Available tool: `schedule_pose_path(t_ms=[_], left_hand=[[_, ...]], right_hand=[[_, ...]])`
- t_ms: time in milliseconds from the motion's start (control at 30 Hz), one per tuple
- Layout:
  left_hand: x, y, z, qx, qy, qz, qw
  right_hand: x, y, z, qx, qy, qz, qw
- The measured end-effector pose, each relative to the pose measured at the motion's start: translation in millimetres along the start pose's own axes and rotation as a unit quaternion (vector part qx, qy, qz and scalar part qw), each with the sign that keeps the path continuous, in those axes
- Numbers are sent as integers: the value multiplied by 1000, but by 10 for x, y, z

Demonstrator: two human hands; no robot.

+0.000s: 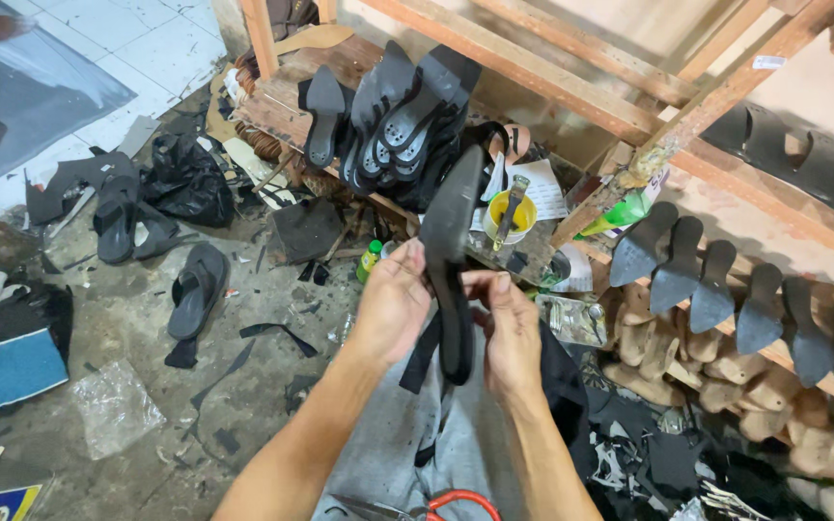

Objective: The person assembles black slipper soles by attaching straps. Using shears, they cut straps to length, fit them onto the soles, and place finished units on a nearby wooden shelf.

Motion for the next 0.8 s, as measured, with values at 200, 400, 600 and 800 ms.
schedule_pose_path(t_ms=[200, 400, 600, 800], left_hand=[[51, 32, 211, -93, -62, -124, 986], [-111, -322, 188, 33, 6, -225, 974], [-29, -457, 113, 59, 53, -219, 973], [144, -572, -14, 92, 64, -195, 974]], right_hand=[[-566, 343, 341, 89, -195, 223, 951], [-385, 236, 32, 18, -23, 52, 998], [-435, 291, -26, -2, 17, 31, 999], [-424, 364, -45, 30, 18, 13, 999]])
Point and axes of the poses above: each hand's wrist, its own x-axis towards the middle knuckle, its own z-axis out of the palm, y = z × x, the point moved 10 cm from there along x, towards the middle knuckle, and after that the axes turned 7 degrees about y, right-handed, at the moved point
